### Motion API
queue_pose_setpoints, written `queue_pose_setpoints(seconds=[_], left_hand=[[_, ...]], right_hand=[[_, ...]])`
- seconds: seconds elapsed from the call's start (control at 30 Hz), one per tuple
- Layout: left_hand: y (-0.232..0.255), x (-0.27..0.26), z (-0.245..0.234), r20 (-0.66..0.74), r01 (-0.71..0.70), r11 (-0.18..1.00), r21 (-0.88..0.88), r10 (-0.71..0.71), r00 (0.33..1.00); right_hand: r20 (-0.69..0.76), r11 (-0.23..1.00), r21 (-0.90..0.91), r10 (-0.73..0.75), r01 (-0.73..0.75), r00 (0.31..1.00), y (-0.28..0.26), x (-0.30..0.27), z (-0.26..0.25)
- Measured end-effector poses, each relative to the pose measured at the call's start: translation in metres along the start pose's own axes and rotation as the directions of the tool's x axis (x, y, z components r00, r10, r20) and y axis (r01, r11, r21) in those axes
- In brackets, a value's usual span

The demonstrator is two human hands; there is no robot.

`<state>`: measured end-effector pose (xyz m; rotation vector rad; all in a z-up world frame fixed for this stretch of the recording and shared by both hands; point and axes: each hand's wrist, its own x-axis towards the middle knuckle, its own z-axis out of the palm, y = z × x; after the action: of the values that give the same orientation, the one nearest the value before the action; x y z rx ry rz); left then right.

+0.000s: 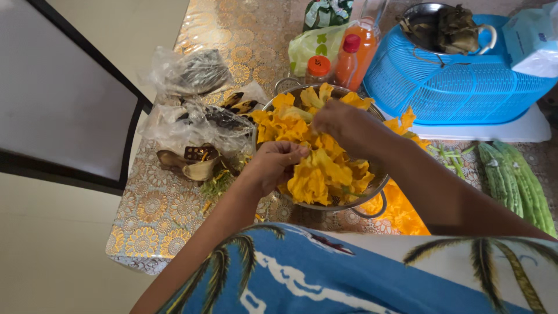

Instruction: The person stands at a dining table and prepares yellow squash blossoms by hand. They pick up individual blossoms from a metal colander, remove the green stem and inner parts, and place the cleaned petals back into the colander. The process is repetitive and involves handling the delicate flowers one by one.

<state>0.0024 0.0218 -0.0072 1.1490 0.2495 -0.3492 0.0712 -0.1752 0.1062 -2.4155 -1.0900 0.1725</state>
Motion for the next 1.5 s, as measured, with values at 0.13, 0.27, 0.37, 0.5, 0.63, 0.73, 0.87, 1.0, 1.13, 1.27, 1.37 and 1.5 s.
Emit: queue_pose_setpoints(seconds=[0.13, 0.27, 0.37, 0.5, 0.63, 0.73, 0.87, 1.0, 1.13, 1.27, 1.37, 1.5], left_hand=[[-0.01, 0.002, -0.002, 0.038, -0.019, 0.999, -0.048, 0.021, 0.999], [-0.018, 0.011, 0.006, 0.02, -0.082, 0.997, 0.003, 0.082, 0.996], [-0.018, 0.016, -0.003, 0.036, -0.169, 0.986, -0.009, 0.169, 0.985], [-0.01, 0.018, -0.008, -0.053, -0.124, 0.984, -0.125, 0.118, 0.992], [0.004, 0.018, 0.019, 0.101, -0.095, 0.972, -0.216, 0.119, 0.988], [0.014, 0.012, 0.042, 0.179, -0.051, 0.986, -0.159, 0.08, 0.981], [0.021, 0.002, 0.05, 0.074, -0.031, 0.999, -0.021, 0.032, 0.997], [0.016, 0.0, 0.041, -0.009, -0.039, 0.999, -0.01, 0.039, 0.999], [0.011, 0.005, 0.031, -0.02, -0.075, 0.996, -0.05, 0.074, 0.997], [0.013, 0.006, 0.023, -0.033, -0.094, 0.99, -0.106, 0.091, 0.995], [0.017, 0.001, 0.018, -0.066, -0.11, 0.986, -0.125, 0.103, 0.993], [0.019, 0.0, 0.02, -0.118, -0.103, 0.99, -0.094, 0.092, 0.989]], right_hand=[[-0.178, 0.979, 0.016, -0.199, 0.205, 0.964, -0.026, 0.027, 0.014], [-0.143, 0.944, -0.046, -0.33, 0.327, 0.933, -0.058, 0.048, 0.032], [-0.201, 0.931, -0.048, -0.363, 0.361, 0.91, -0.054, 0.033, 0.03], [-0.18, 0.989, 0.136, -0.038, 0.063, 0.983, -0.033, -0.008, 0.026], [-0.111, 0.941, 0.289, 0.217, -0.178, 0.97, -0.009, -0.032, 0.024], [-0.112, 0.88, 0.338, 0.388, -0.332, 0.915, 0.017, -0.05, 0.011], [-0.135, 0.789, 0.427, 0.539, -0.442, 0.832, 0.07, -0.092, -0.032], [-0.222, 0.806, -0.079, 0.559, -0.587, 0.799, 0.161, -0.134, -0.03], [-0.15, 0.874, -0.239, 0.397, -0.423, 0.906, 0.232, -0.156, 0.026], [-0.044, 0.839, -0.21, 0.505, -0.502, 0.862, 0.217, -0.146, 0.033], [-0.256, 0.88, -0.23, 0.357, -0.415, 0.899, 0.177, -0.129, 0.007], [-0.312, 0.963, -0.002, 0.255, -0.269, 0.915, 0.124, -0.059, 0.013]])
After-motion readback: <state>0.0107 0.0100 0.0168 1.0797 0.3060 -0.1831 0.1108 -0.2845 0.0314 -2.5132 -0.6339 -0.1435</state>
